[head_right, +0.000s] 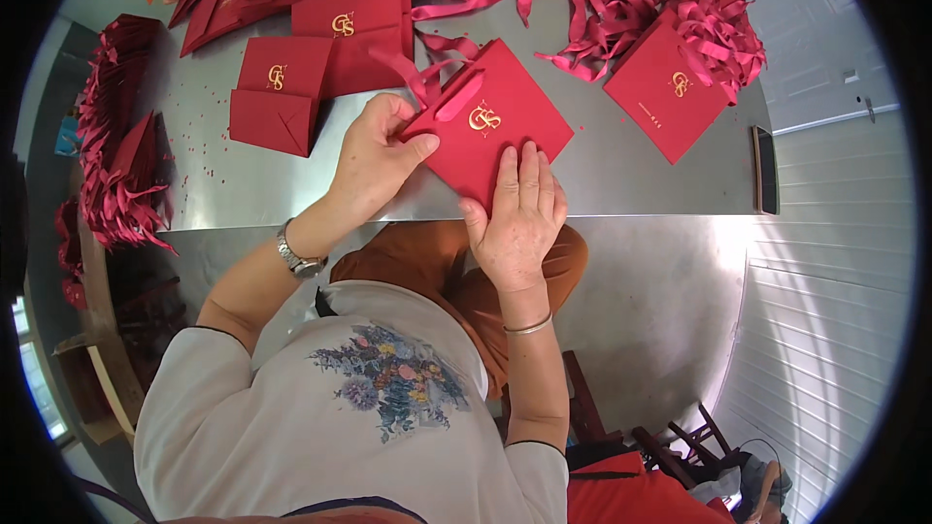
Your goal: The person attaches ribbon handles to gift bags by threading ribbon strips through holes in the paper bags by hand.
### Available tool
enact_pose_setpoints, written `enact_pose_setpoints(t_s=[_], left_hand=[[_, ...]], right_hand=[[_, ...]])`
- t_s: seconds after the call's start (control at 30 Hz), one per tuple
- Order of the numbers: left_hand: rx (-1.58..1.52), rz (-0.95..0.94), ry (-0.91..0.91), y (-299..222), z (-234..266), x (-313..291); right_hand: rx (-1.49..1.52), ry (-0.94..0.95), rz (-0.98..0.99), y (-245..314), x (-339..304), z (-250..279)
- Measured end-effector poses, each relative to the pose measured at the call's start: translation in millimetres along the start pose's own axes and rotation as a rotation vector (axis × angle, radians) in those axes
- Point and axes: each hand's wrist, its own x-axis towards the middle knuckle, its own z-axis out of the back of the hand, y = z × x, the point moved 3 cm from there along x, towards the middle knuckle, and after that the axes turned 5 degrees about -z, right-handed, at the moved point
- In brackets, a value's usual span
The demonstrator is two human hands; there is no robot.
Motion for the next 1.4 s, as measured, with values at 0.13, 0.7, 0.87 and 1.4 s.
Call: enact_pose_setpoints(t_s=[0.13, 0.7, 0.87, 1.4], left_hand=[[-0.644, -0.11, -0.096, -1, -2, 11], [-0.494, -0.294, 0.271, -34, 23, 8], [-0.693, -0.191, 0.366, -24, 17, 8], [-0.953, 0.106, 0.071, -10, 4, 13]], right_hand=[[0.316, -0.087, -0.038, -1, -1, 25], [0.858, 0.391, -0.518, -18, 77, 79], [1.079, 0.06, -0.715, -31, 62, 56], [0.944, -0.227, -0.567, -24, 14, 62]])
